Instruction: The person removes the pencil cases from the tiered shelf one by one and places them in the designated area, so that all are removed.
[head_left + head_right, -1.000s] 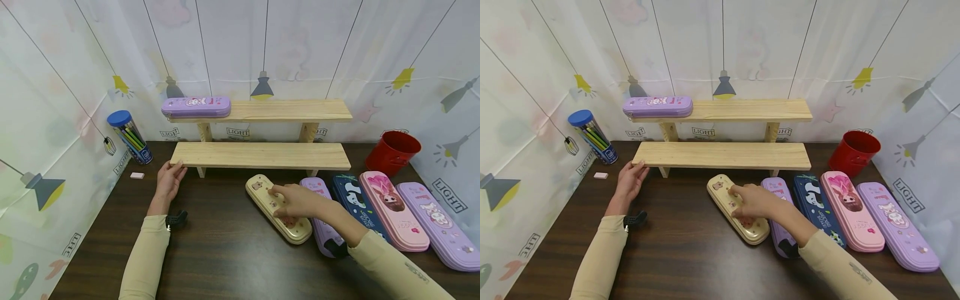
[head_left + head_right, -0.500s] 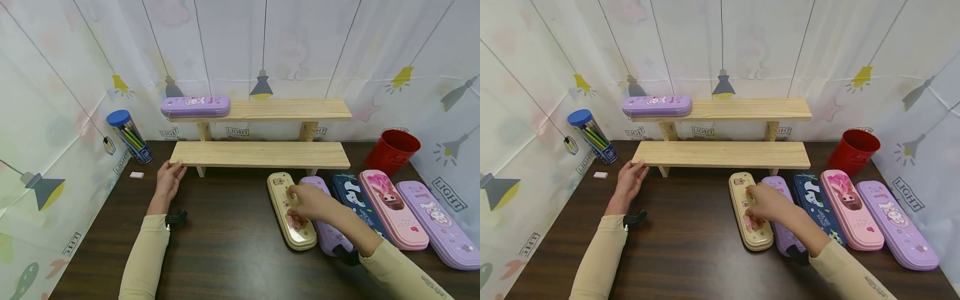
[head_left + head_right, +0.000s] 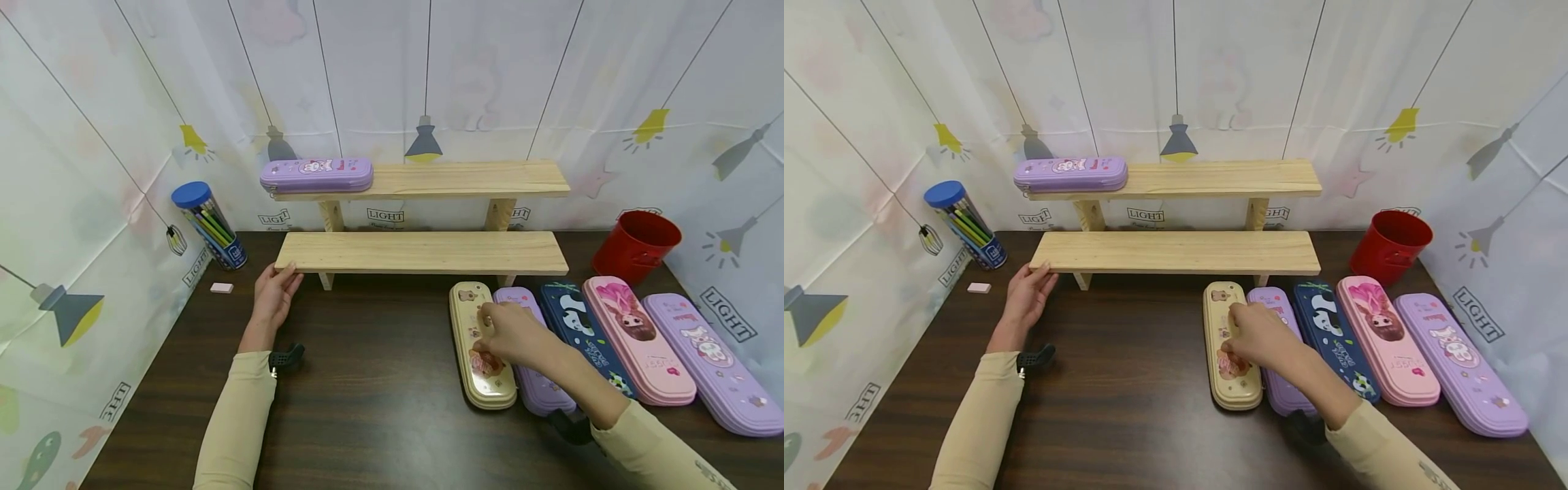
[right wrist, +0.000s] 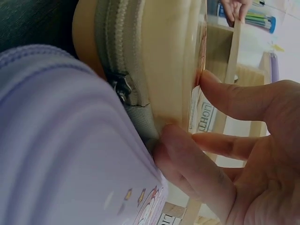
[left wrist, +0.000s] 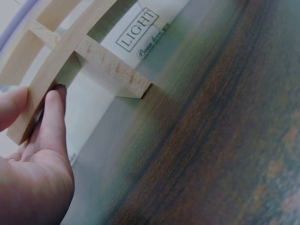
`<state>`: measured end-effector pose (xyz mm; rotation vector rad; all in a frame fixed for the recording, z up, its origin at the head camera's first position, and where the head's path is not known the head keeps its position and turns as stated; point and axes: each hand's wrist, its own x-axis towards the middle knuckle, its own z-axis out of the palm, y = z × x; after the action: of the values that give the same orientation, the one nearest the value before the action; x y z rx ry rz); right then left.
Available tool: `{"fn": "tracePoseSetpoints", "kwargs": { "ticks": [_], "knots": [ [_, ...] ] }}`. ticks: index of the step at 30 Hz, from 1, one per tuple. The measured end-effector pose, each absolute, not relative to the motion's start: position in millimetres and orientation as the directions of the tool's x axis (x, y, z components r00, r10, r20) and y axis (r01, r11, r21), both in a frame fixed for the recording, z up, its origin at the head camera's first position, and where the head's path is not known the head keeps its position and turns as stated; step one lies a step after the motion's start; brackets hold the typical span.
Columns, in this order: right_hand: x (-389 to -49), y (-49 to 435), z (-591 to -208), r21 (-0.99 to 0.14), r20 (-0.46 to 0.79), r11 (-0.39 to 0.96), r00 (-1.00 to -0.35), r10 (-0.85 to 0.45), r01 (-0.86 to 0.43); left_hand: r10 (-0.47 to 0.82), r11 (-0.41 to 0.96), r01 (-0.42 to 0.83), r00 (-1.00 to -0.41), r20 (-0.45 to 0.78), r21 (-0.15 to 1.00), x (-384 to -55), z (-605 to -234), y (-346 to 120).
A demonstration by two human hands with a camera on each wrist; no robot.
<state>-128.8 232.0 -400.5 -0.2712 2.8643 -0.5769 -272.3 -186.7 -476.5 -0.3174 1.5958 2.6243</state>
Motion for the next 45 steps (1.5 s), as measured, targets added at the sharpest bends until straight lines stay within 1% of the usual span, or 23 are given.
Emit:
{"fn": "tracePoseSetpoints", "kwargs": {
  "ticks": [4, 8, 11, 15, 19, 30, 36, 42, 45],
  "knots": [
    [-130, 233, -400, -0.397, -0.178, 0.907, -0.958, -0.226, -0.14, -0.065, -0.46, -0.145, -0.978, -0.196, 0.876, -272, -477, -188],
    [-136, 235, -396, -0.352, -0.168, 0.921, -0.957, -0.238, -0.168, -0.069, -0.458, -0.139, -0.979, -0.191, 0.878, -272, -477, -189],
    [-143, 236, -389, -0.315, -0.143, 0.929, -0.958, -0.25, -0.195, -0.067, -0.464, -0.143, -0.978, -0.196, 0.874, -273, -477, -188],
    [-153, 234, -377, -0.301, -0.113, 0.927, -0.957, -0.267, -0.223, -0.068, -0.476, -0.148, -0.977, -0.204, 0.867, -274, -477, -187],
    [-164, 228, -365, -0.312, -0.093, 0.916, -0.951, -0.294, -0.253, -0.075, -0.478, -0.144, -0.976, -0.204, 0.866, -275, -477, -188],
    [-207, 198, -344, -0.276, -0.025, 0.895, -0.928, -0.372, -0.352, -0.064, -0.487, -0.146, -0.977, -0.202, 0.861, -274, -477, -189],
    [-238, 174, -330, -0.328, 0.067, 0.844, -0.902, -0.427, -0.424, -0.068, -0.467, -0.137, -0.979, -0.19, 0.873, -278, -476, -189],
    [-268, 147, -311, -0.418, 0.116, 0.792, -0.891, -0.44, -0.446, -0.074, -0.47, -0.144, -0.977, -0.202, 0.871, -279, -477, -188],
    [-282, 131, -301, -0.432, 0.15, 0.773, -0.883, -0.445, -0.463, -0.078, -0.472, -0.146, -0.975, -0.206, 0.869, -278, -478, -189]
  ]
}}
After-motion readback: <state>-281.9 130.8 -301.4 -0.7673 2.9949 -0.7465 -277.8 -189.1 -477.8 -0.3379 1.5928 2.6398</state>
